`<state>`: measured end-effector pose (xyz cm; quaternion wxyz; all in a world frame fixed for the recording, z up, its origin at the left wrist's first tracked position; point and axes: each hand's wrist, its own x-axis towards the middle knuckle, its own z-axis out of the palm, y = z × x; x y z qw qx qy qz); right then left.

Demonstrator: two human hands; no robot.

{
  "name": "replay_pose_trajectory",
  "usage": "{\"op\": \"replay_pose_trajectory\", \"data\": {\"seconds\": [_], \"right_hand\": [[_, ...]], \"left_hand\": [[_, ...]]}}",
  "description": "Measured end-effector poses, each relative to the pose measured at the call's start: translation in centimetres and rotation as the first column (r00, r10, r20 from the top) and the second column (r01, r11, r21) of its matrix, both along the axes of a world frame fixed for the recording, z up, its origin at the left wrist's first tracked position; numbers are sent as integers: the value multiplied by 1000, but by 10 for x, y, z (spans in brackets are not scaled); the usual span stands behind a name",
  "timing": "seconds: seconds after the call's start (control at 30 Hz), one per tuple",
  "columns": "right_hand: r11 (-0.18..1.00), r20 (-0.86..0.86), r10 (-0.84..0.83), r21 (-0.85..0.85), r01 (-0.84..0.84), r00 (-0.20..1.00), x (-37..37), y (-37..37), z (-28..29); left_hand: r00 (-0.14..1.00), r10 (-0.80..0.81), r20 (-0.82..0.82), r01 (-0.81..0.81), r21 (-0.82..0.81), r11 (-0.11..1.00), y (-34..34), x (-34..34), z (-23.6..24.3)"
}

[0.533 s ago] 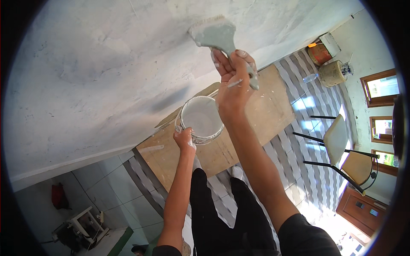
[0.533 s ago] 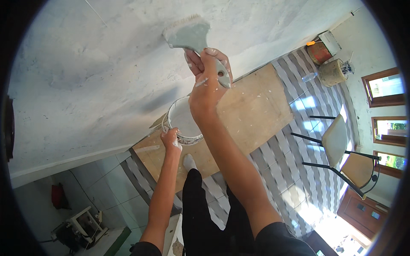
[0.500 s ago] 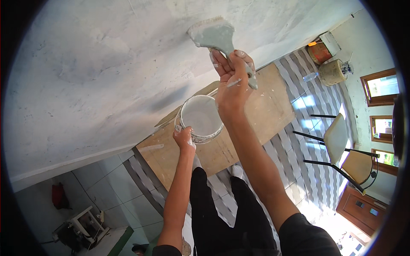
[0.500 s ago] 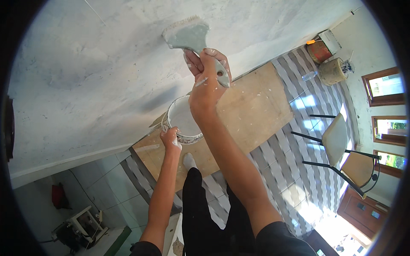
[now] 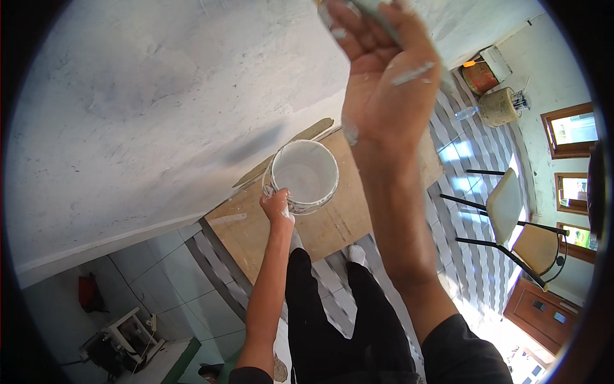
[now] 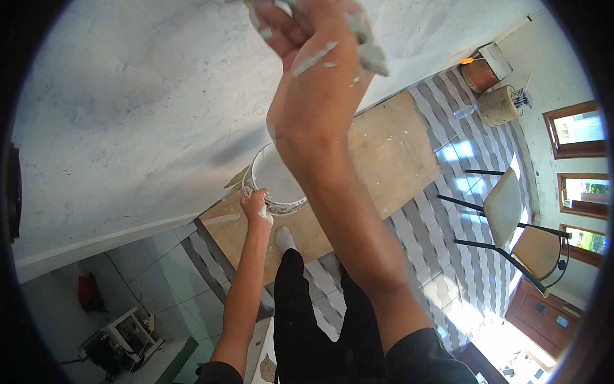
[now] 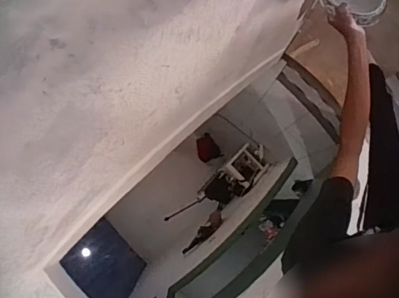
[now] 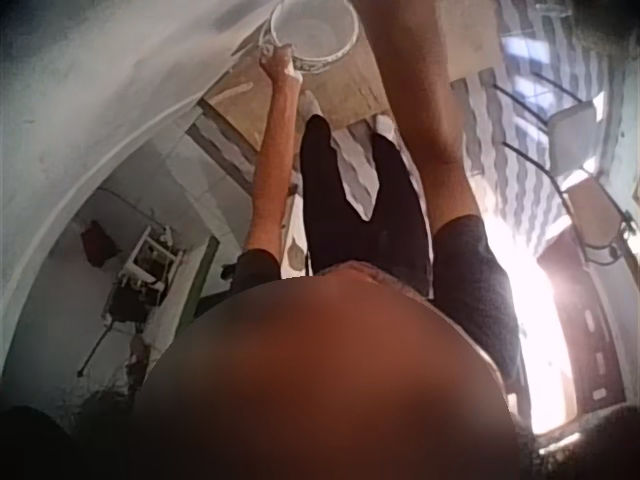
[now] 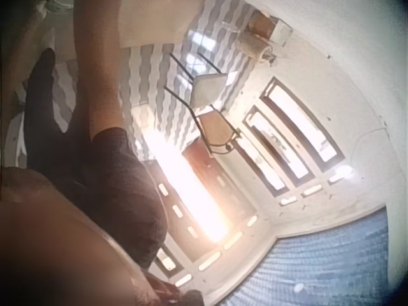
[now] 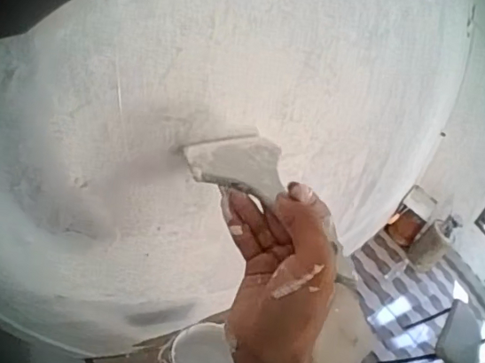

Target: Apply putty to the wall using a putty knife and a paint bucket.

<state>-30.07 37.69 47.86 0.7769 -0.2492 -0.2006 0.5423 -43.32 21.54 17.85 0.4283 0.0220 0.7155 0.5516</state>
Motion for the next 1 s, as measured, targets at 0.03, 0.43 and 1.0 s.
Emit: {"op": "replay_pose_trajectory", "data": {"seconds": [0.03, 0.43, 1.0], "right_hand": [[999, 4, -26, 27, 26, 1000, -3, -2, 16], [993, -44, -16, -115, 11, 999, 8, -14, -125], [1000, 74, -19, -3, 20, 997, 71, 35, -32]], "left_hand": [[1000, -7, -7, 8, 33, 999, -3, -5, -3], [999, -42, 20, 41, 56, 998, 10, 8, 10], [998, -55, 25, 56, -28, 998, 1, 10, 10]]}}
